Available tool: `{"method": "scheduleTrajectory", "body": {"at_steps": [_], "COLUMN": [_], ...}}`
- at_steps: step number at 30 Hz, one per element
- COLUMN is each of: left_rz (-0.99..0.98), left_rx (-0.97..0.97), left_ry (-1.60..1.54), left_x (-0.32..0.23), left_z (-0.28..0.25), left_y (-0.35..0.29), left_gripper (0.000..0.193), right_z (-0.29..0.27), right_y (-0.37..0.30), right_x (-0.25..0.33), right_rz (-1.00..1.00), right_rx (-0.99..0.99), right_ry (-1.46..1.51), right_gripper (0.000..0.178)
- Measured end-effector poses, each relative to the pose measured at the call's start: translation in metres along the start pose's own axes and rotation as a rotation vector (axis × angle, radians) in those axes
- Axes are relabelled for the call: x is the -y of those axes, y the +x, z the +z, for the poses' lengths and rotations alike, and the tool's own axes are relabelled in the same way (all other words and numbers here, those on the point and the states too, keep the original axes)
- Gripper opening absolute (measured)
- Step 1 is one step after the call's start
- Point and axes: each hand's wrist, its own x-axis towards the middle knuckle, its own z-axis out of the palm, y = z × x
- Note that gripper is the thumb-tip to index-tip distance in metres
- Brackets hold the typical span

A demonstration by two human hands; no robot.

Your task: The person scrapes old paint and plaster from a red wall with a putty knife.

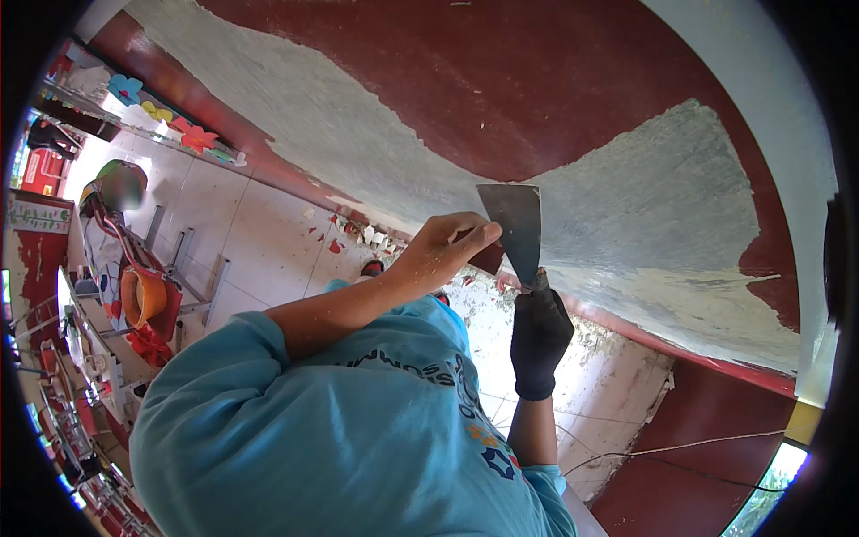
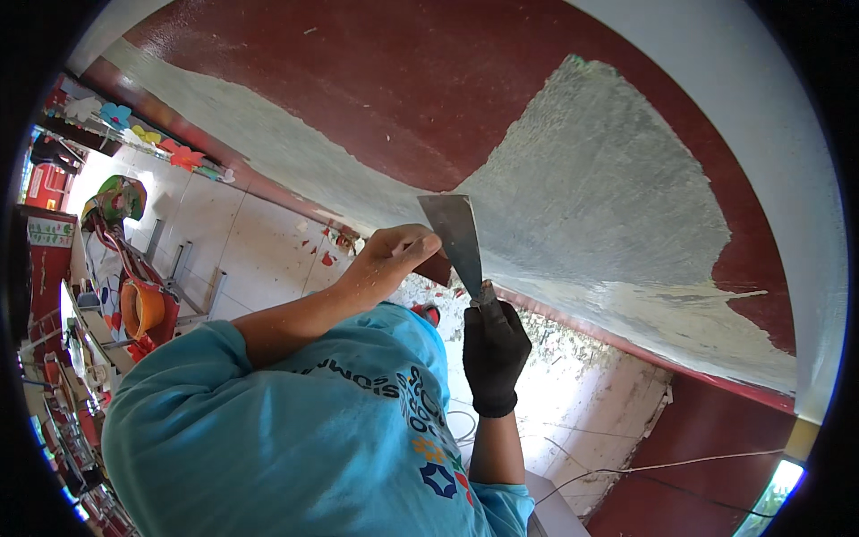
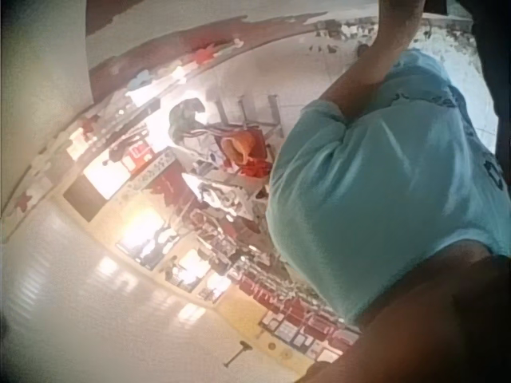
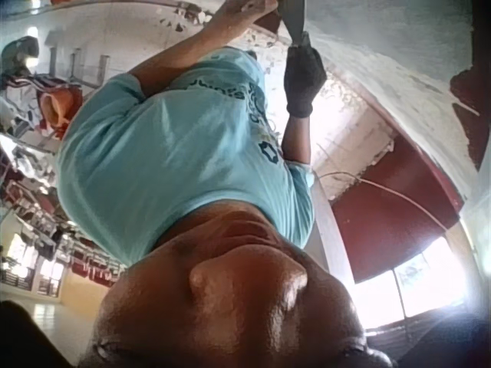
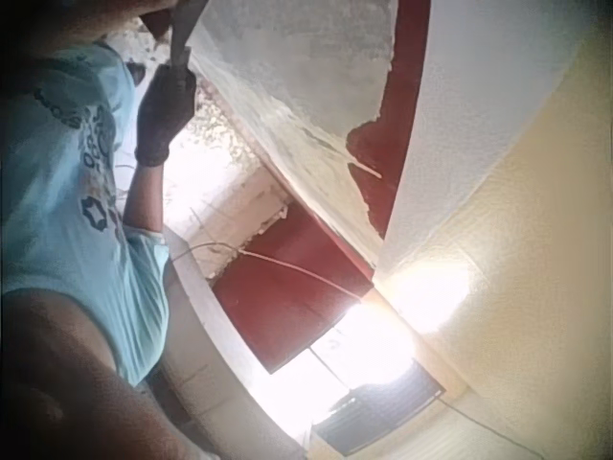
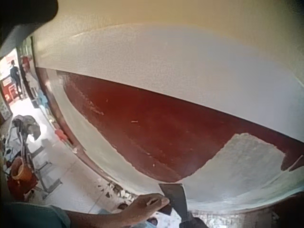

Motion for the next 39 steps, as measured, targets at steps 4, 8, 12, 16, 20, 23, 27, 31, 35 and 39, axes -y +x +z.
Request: {"method": "scheduleTrajectory", "body": {"at_steps": [4,8,12,16,20,23,27,31,35,39], "left_rz": [-0.002,0.009,-0.185,-0.147,-0.034,0.062,0.023,0.013,0.026,0.057], "left_rx": [0.037,0.010,-0.113,-0.054,-0.045,-0.013,-0.051,-0.045,-0.018,-0.006], "left_ry": [-0.051,-0.192,0.214,-0.190,-0.144,-0.069,-0.136,-0.184,-0.250,-0.254], "left_x": [0.005,-0.008,-0.008,0.002,0.013,0.017,0.021,0.003,0.008,0.013], "left_z": [0.002,0.005,0.002,0.003,0.005,0.006,0.010,0.013,0.019,0.017], "left_y": [0.000,0.000,-0.003,-0.006,0.000,0.004,0.005,0.009,0.013,0.013], "left_gripper": [0.033,0.058,0.064,0.063,0.058,0.054,0.050,0.047,0.047,0.048], "right_z": [-0.005,0.010,0.004,0.013,0.014,0.016,0.014,0.017,-0.008,-0.018], "right_y": [0.000,0.004,-0.010,0.003,0.000,-0.016,-0.004,-0.010,-0.006,0.006], "right_x": [0.015,0.003,-0.015,0.003,0.002,-0.015,0.007,0.000,0.014,0.033], "right_rz": [-0.001,-0.047,0.049,0.067,0.032,0.182,0.215,0.117,0.157,0.162], "right_rx": [-0.012,-0.083,-0.070,-0.041,-0.061,-0.086,-0.038,-0.090,-0.033,-0.009], "right_ry": [-0.109,-0.075,-0.116,0.066,0.086,0.161,0.148,0.126,-0.029,-0.026], "right_gripper": [0.038,0.040,0.036,0.041,0.042,0.045,0.029,0.027,0.031,0.034]}}
